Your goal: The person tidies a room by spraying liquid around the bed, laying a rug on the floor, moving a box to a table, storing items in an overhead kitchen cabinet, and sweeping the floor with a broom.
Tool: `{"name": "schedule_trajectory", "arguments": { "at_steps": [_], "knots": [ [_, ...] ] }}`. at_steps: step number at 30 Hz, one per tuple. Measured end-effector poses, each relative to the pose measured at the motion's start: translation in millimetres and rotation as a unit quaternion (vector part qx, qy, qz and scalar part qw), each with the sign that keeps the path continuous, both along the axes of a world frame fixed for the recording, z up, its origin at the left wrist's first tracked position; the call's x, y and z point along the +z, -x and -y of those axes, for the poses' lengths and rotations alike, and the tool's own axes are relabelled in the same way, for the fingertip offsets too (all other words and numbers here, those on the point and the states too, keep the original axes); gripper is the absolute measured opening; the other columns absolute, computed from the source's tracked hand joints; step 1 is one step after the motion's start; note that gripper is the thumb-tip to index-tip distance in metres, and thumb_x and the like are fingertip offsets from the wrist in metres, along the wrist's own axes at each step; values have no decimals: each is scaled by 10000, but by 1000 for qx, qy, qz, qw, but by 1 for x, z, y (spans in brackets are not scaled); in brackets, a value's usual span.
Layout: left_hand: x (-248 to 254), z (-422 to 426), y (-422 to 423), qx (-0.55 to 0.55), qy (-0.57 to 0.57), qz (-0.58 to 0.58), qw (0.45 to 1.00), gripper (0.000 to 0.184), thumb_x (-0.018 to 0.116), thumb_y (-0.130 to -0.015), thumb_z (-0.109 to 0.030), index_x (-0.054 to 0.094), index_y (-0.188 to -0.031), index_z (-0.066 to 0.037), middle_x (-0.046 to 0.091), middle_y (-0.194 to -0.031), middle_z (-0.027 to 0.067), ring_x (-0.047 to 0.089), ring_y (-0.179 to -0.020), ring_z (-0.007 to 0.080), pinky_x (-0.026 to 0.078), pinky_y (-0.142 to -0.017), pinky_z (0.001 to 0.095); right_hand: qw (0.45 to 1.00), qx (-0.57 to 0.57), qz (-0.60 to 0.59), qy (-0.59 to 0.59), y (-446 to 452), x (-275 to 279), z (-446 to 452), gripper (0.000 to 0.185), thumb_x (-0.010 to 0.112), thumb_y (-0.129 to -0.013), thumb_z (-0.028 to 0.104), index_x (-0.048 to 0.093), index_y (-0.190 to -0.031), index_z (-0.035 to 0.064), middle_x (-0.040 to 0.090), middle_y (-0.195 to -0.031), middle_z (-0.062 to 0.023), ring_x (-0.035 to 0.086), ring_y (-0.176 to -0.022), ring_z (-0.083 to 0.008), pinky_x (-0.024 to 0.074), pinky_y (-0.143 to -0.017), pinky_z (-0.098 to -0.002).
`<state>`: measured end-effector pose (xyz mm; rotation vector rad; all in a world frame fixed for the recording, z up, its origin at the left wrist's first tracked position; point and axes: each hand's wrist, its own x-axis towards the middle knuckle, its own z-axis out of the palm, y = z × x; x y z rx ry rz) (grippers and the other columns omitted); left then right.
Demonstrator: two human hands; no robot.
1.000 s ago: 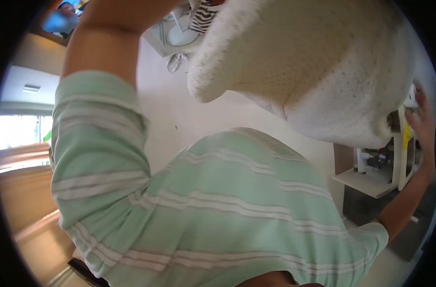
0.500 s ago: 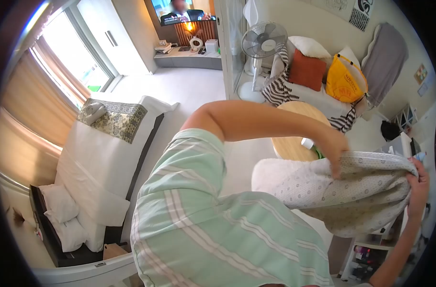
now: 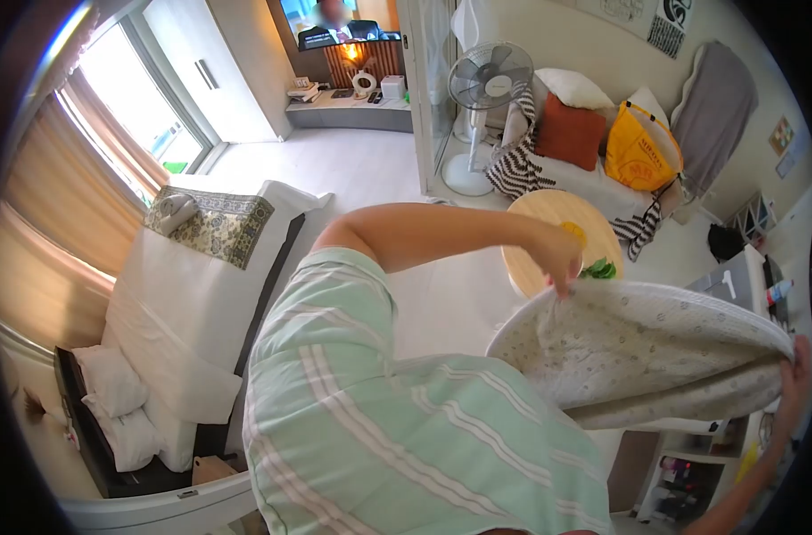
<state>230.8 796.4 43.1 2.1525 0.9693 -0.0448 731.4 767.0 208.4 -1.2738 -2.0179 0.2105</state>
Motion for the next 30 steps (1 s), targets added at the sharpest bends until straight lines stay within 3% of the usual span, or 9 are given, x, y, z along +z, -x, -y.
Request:
{"name": "schedule_trajectory", "arguments": {
  "at_steps": [4, 8, 10, 12, 14, 18, 26, 28, 30],
  "knots": [
    [24, 6, 49, 204, 144, 326, 912, 219, 640, -793, -252, 629, -807, -34, 618, -747, 14, 559, -659, 120, 437, -579, 241, 983, -120, 62, -120, 28, 50, 64, 278, 612, -783, 28, 569, -1043, -59, 581, -1057, -150, 554, -846, -217, 419, -834, -330],
    [-225, -27, 115, 417, 387, 498, 655, 206, 487, -896, -270, 576, -938, -89, 585, -912, 55, 546, -826, 138, 456, -731, 286, 957, -218, -25, -189, 31, 69, 87, 277, 615, -758, 28, 572, -1011, -77, 607, -925, -169, 548, -849, -221, 424, -797, -337],
    [-282, 44, 81, 294, 102, -137, 940, 563, 558, -834, -335, 257, -1259, -121, 372, -1255, 78, 350, -1147, 236, 320, -940, 345, 950, -232, -72, -197, 18, 68, 84, 275, 619, -754, 32, 570, -998, -85, 608, -916, -170, 547, -854, -230, 422, -797, -341],
    [-295, 52, 51, 240, 43, -234, 941, 859, 586, -770, -462, 107, -1420, -168, 316, -1393, 125, 290, -1287, 293, 248, -1036, 412, 942, -252, -38, -219, 10, 70, 85, 271, 621, -753, 33, 570, -991, -88, 606, -921, -167, 545, -850, -238, 420, -802, -339],
    [-253, 30, 21, 381, 242, 120, 884, 931, 616, -698, -557, 143, -1416, -200, 391, -1327, 197, 343, -1257, 301, 236, -1028, 452, 939, -237, -16, -247, -1, 65, 77, 267, 621, -752, 29, 570, -986, -89, 605, -925, -165, 542, -851, -241, 419, -805, -336],
    [-199, -4, -30, 210, -14, -166, 963, 1068, 733, -591, -494, 133, -1413, -172, 284, -1356, 272, 339, -1263, 295, 242, -1019, 457, 957, -149, -22, -248, -6, 60, 61, 250, 611, -753, 9, 571, -981, -86, 598, -939, -161, 537, -865, -236, 418, -819, -333],
    [-98, 29, -158, 72, 13, 318, 945, 1022, 741, -577, -497, 232, -1389, -140, 42, -1427, 274, 20, -1320, 434, 56, -983, 665, 976, -94, -62, -187, 36, 41, 57, 268, 539, -694, -76, 579, -958, -78, 596, -910, -158, 543, -880, -239, 425, -837, -335],
    [-72, 42, -147, 25, -457, 140, 878, 1049, 733, -561, -516, 212, -1395, -153, 63, -1439, 235, 64, -1328, 405, 73, -985, 659, 974, -89, -2, -209, 18, 42, 55, 286, 519, -670, -76, 586, -948, -75, 599, -885, -154, 549, -865, -241, 432, -827, -332],
    [-82, 32, -139, 5, -443, 171, 880, 1045, 719, -554, -539, 222, -1394, -165, 78, -1452, 193, 52, -1326, 415, 55, -978, 668, 970, -120, 11, -212, 22, 44, 67, 286, 513, -659, -56, 595, -933, -77, 604, -861, -150, 554, -813, -239, 443, -785, -322]
  ]
}}
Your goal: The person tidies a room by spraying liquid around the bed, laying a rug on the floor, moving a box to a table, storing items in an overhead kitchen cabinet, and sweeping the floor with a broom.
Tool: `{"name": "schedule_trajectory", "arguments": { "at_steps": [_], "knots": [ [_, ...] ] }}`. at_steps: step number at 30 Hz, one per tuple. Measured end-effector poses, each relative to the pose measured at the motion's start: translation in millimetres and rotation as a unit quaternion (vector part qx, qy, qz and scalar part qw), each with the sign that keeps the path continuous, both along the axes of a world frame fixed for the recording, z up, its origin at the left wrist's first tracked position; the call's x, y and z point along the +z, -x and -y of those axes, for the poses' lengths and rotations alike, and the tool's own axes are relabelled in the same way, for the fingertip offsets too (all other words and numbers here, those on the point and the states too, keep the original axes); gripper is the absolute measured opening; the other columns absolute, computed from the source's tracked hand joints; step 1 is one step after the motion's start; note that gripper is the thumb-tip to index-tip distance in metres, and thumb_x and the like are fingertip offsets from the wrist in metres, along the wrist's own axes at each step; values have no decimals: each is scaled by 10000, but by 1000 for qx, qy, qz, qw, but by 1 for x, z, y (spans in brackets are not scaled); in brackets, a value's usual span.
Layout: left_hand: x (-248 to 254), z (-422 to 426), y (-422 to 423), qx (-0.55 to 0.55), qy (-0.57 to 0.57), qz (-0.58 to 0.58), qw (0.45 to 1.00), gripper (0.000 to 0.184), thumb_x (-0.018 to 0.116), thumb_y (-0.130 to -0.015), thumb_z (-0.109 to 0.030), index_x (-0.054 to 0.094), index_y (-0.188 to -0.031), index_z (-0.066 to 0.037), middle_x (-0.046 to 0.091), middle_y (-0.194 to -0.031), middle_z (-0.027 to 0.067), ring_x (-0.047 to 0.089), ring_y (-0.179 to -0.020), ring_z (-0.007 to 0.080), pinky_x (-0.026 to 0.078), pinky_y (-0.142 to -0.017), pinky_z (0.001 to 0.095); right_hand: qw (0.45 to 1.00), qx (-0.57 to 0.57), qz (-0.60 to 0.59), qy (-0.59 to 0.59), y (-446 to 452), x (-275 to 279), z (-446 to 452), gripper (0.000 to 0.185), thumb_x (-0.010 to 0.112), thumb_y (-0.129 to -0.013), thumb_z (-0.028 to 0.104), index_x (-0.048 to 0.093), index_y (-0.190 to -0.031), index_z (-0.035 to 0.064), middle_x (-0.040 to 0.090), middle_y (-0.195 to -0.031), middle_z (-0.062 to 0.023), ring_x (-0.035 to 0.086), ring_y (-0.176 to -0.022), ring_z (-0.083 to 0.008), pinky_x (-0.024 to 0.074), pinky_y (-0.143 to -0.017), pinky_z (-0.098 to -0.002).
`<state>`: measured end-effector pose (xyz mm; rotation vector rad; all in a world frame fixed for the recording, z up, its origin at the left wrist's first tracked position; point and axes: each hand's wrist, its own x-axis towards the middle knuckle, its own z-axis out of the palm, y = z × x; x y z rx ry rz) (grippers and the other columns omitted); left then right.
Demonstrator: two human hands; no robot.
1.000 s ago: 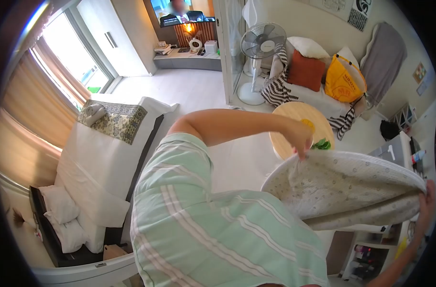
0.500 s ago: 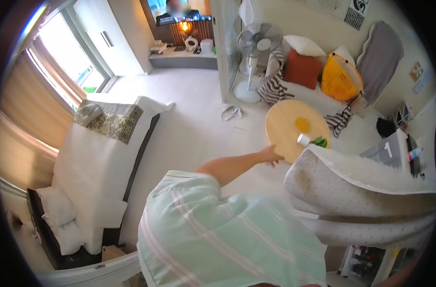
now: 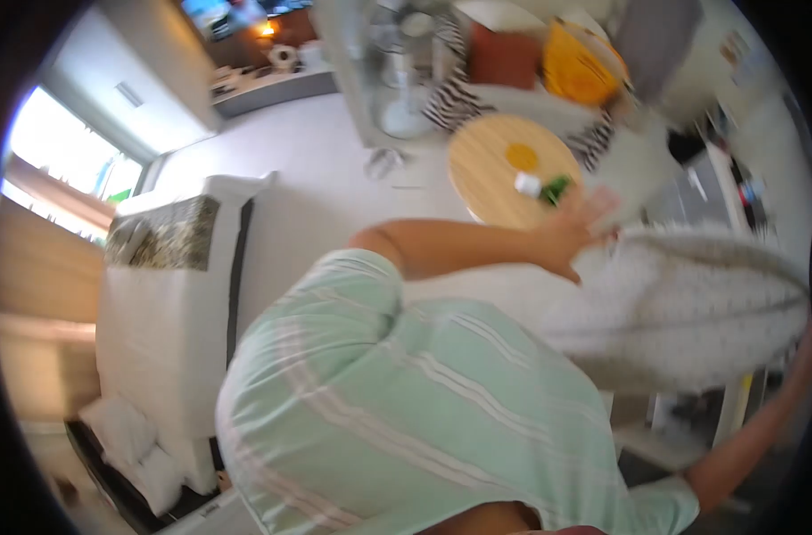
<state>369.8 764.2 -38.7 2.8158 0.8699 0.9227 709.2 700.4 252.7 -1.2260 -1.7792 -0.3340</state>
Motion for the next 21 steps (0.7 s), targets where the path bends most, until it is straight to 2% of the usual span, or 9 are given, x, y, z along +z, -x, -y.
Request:
{"name": "schedule_trajectory", "arguments": {
  "at_steps": [4, 7, 10, 13, 19, 21],
  "knots": [
    [16, -1, 10, 86, 17, -126, 988, 1016, 695, -588, -554, 204, -1399, -185, 48, -1465, 156, -18, -1318, 445, 41, -962, 689, 993, -109, 32, 27, -27, -1, 12, 273, 547, -668, -19, 599, -930, -72, 607, -842, -144, 545, -736, -213, 439, -719, -305],
    [18, -2, 9, 106, 13, -143, 984, 997, 672, -618, -567, 174, -1406, -212, 35, -1469, 134, -47, -1310, 460, 46, -956, 700, 991, -111, -20, 70, -24, -4, 23, 267, 565, -673, -7, 592, -926, -88, 607, -837, -144, 551, -748, -210, 440, -727, -302],
    [20, 1, 7, 110, 14, -154, 982, 985, 660, -635, -571, 154, -1409, -231, 26, -1472, 121, -62, -1303, 473, 46, -955, 704, 969, -91, -93, 210, -69, -11, 18, 312, 494, -862, 105, 488, -1159, 12, 521, -1139, -72, 485, -1061, -153, 336, -947, -265],
    [20, 2, 5, 108, 12, -162, 981, 982, 662, -635, -567, 159, -1408, -228, 24, -1472, 120, -64, -1306, 466, 47, -959, 701, 975, -60, -50, 207, -84, -13, 16, 317, 488, -876, 149, 486, -1166, 21, 523, -1138, -72, 484, -1066, -151, 330, -950, -262],
    [22, 3, 8, 113, 16, -165, 980, 973, 674, -638, -550, 179, -1402, -207, 20, -1465, 150, -25, -1318, 446, 51, -972, 685, 967, -29, 5, 254, -85, -9, 8, 303, 484, -857, 107, 496, -1149, 27, 517, -1121, -65, 460, -1091, -152, 303, -965, -270],
    [12, -1, 1, 95, 72, -85, 989, 971, 678, -652, -527, 176, -1401, -166, 63, -1453, 179, 52, -1319, 429, 81, -1006, 634, 976, -18, 33, 212, -62, -11, 12, 298, 483, -846, 86, 506, -1137, 24, 511, -1132, -66, 443, -1115, -157, 283, -980, -271]
  ]
}}
